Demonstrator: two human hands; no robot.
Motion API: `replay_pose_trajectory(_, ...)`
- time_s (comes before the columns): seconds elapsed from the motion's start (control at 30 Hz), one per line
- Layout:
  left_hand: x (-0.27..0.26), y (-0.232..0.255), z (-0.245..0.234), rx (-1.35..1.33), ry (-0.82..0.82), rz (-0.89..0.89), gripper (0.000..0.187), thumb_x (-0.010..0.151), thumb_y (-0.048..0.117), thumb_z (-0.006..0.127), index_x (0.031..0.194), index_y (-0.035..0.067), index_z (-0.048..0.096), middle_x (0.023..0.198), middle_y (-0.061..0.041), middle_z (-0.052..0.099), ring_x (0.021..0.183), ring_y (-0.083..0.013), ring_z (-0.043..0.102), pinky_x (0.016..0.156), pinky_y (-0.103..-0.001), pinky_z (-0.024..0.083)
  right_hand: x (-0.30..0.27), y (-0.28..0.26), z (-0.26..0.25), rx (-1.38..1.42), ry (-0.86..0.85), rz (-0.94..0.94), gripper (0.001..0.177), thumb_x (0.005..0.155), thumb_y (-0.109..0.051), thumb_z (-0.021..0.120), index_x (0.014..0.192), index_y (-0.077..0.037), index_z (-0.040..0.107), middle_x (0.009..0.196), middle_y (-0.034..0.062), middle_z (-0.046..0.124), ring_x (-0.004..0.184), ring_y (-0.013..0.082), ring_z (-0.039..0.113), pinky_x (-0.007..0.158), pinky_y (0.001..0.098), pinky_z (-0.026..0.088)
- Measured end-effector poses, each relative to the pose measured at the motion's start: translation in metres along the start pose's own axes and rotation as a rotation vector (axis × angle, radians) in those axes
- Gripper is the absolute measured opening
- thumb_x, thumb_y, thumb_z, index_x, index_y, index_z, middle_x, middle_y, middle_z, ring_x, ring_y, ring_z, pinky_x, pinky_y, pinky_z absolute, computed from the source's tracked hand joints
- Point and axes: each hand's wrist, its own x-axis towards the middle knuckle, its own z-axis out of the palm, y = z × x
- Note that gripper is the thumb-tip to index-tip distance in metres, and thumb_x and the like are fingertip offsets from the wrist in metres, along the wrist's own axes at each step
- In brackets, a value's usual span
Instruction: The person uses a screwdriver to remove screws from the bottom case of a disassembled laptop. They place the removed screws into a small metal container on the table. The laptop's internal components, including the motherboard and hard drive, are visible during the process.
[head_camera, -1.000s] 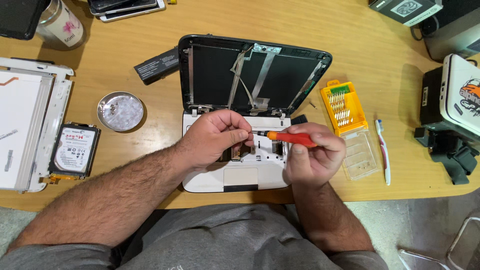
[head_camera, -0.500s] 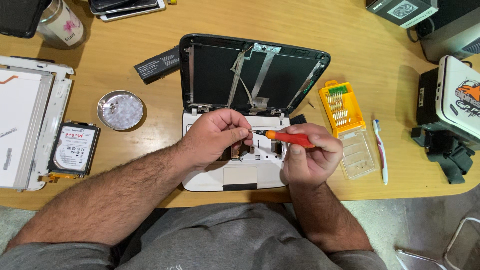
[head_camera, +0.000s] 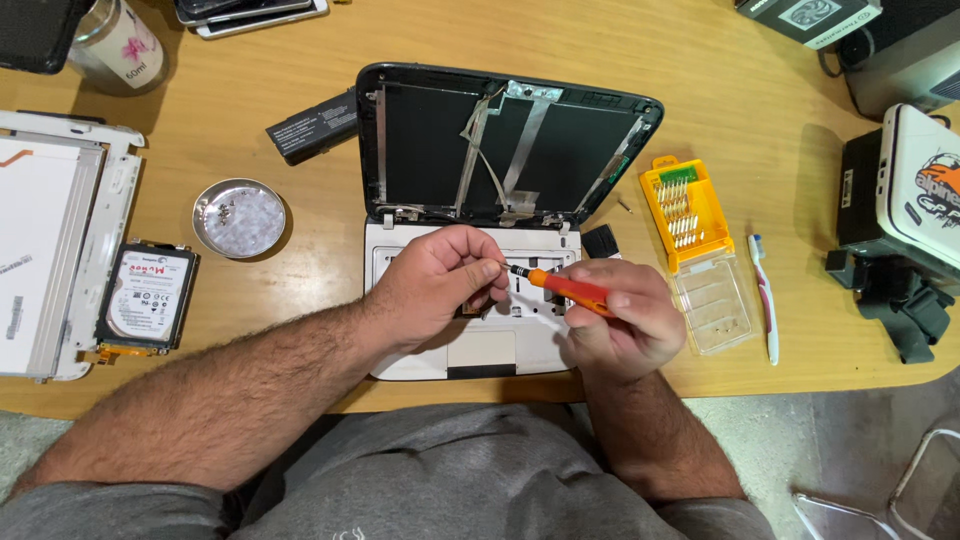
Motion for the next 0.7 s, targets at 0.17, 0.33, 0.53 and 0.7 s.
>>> replay_pose_trajectory(0.17,0.001,-0.002,-0.003,-0.003,-0.025,0.005,0.005,0.097,0.001,0.065,0.101,0.000,0.065,0.080,-0.014,0.074,0.072,-0.0145,0.070,0.058,-0.020,0.051,-0.002,-0.002,0.001,-0.004,-0.036,-0.027,0.029,0.094,-0.013,0.071,0.114,-0.007,0.051,0.092,0.0287,0.063,0.078,0.0428,0.073,0.070,0.0531,0.066)
replay_pose_trajectory(0.33,0.000,0.003,-0.003,0.037,-0.068,0.024,0.006,0.097,0.001,0.065,0.102,0.001,0.066,0.078,-0.012,0.073,0.068,-0.0099,0.066,0.057,-0.018,0.050,0.003,-0.004,0.006,0.001,-0.032,-0.043,0.028,0.098,-0.011,0.065,0.119,-0.007,0.048,0.092,0.0284,0.061,0.079,0.0421,0.071,0.071,0.0547,0.066)
replay_pose_trajectory(0.53,-0.002,0.020,-0.007,0.185,-0.114,0.042,0.008,0.096,0.002,0.067,0.104,0.003,0.068,0.078,-0.008,0.073,0.069,-0.0055,0.064,0.057,-0.017,0.049,0.005,-0.007,0.006,-0.031,-0.063,-0.046,0.027,0.100,-0.010,0.062,0.121,-0.005,0.045,0.094,0.0296,0.059,0.080,0.0426,0.069,0.072,0.0557,0.065)
replay_pose_trajectory(0.7,0.005,0.031,-0.021,0.591,-0.221,0.383,0.032,0.085,0.010,0.082,0.113,0.003,0.070,0.099,-0.010,0.071,0.093,-0.0194,0.068,0.077,-0.031,0.058,0.003,-0.010,-0.006,0.017,-0.068,-0.054,0.032,0.099,-0.006,0.062,0.127,-0.005,0.046,0.096,0.0283,0.059,0.083,0.0408,0.069,0.076,0.0545,0.065)
